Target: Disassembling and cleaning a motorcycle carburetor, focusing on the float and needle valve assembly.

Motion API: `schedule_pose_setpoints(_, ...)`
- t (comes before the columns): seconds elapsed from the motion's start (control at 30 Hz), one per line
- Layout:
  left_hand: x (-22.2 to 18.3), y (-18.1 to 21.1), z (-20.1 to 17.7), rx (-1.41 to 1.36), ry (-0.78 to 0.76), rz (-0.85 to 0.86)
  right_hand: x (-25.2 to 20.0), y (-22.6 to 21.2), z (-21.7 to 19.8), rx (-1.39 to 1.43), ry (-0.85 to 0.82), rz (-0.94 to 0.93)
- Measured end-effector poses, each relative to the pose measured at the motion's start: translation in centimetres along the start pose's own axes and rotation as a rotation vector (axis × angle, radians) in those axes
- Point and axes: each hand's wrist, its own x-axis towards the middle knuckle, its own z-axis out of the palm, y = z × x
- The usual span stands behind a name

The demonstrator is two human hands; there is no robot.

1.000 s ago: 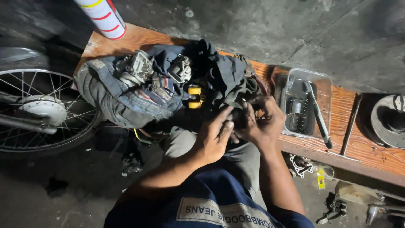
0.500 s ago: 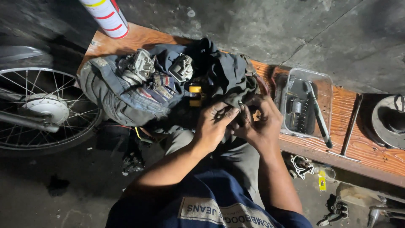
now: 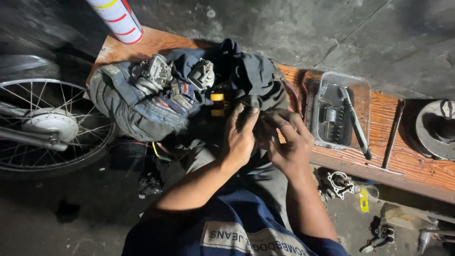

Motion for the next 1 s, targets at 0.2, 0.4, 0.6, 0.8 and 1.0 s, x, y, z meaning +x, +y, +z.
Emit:
schedule_pose_setpoints(0.2,4.1,4.2,-3.0,-0.544,-0.115,-0.947,-1.0,1.1,0.2,0.028,0.033,0.045)
schedule_pose_setpoints(0.4,5.0,6.5,-3.8,-0.537,-0.096,-0.914,-1.3,0.9,0.4,0.059,0.047,0.058)
schedule_pose_setpoints(0.6,3.6,3.5,-2.0,-0.750,0.086,-0.889,-2.2,1.8,0.3,0.071,0.034,0.081)
schedule_pose_setpoints(0.8,2.1,1.6,0.4,-0.919,0.220,-1.009,-2.3,1.9,0.3,0.125,0.050,0.088)
schedule_pose_setpoints(1.0,2.8,2.3,-0.8,-0.886,0.115,-0.877,-2.3,1.7,0.8,0.081,0.049,0.088)
